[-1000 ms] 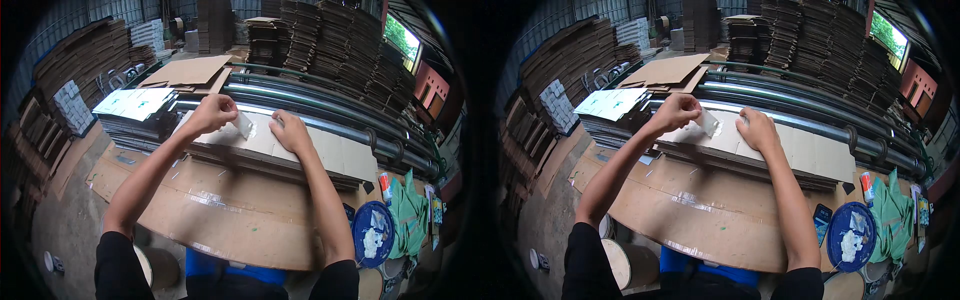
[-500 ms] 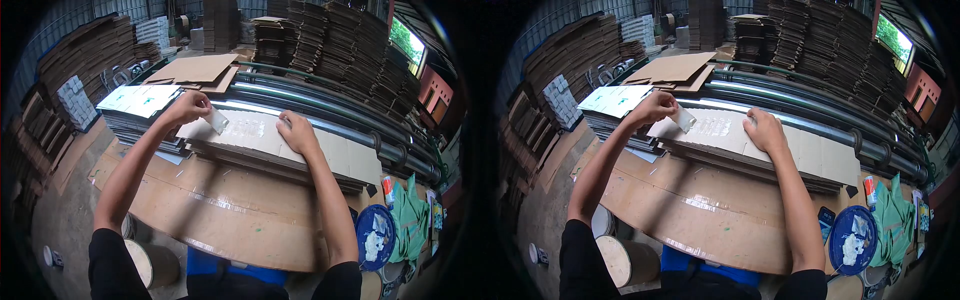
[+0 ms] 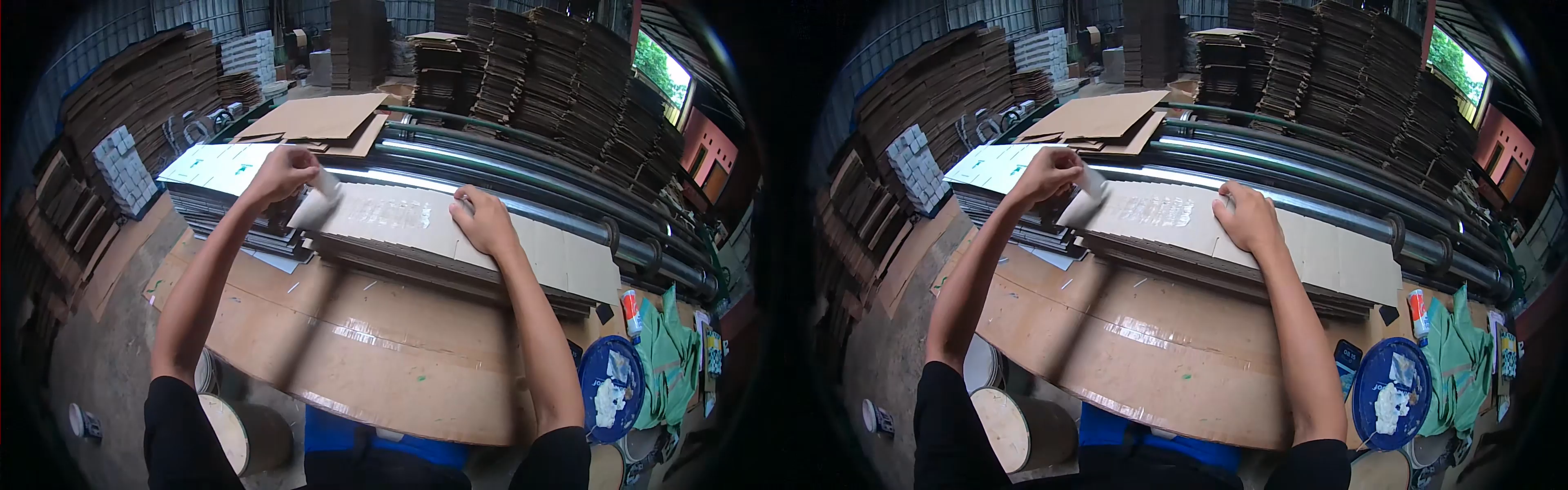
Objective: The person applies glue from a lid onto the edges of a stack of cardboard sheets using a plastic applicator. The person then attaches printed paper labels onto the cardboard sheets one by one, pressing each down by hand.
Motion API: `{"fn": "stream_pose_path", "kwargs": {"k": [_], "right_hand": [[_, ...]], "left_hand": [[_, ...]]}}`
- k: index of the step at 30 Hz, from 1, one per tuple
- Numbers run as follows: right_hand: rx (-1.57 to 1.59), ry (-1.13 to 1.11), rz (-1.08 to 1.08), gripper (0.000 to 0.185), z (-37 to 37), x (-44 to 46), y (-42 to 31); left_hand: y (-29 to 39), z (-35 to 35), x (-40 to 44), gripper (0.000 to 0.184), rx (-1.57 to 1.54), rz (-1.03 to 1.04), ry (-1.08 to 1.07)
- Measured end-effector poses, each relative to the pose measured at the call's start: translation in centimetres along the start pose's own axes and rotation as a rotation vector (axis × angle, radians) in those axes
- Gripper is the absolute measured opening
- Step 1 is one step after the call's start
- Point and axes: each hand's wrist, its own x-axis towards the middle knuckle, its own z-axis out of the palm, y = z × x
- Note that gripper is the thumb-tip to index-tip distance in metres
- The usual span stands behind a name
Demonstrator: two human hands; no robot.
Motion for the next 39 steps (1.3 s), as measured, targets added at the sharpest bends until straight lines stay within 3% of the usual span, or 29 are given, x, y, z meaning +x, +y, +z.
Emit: {"fn": "stream_pose_path", "kwargs": {"k": [7,17,21,23,24,31,39], "right_hand": [[0.011,-0.003,-0.015,0.036,0.2,0.1,0.1],[0.016,0.001,-0.004,0.036,0.1,0.1,0.1],[0.020,0.007,-0.012,0.036,0.2,0.2,0.3],[0.013,0.006,-0.006,0.036,0.2,0.0,0.3],[0.020,0.006,-0.014,0.036,0.1,0.0,0.3],[0.025,0.010,-0.023,0.035,0.0,-0.1,0.0],[0.023,0.009,-0.042,0.036,0.2,0.0,0.2]], "left_hand": [[5.9,6.8,-0.5,0.011,-0.326,0.087,-0.121],[6.6,11.1,-0.1,0.013,-0.513,0.083,-0.222],[6.4,11.0,-0.1,0.014,-0.379,0.034,-0.174],[6.2,10.2,0.1,0.012,-0.102,0.208,0.004],[6.0,9.8,0.3,0.012,-0.082,0.204,-0.005],[3.3,6.5,0.4,0.011,-0.130,0.066,-0.118],[-1.9,2.7,0.4,0.012,-0.085,-0.019,-0.106]]}}
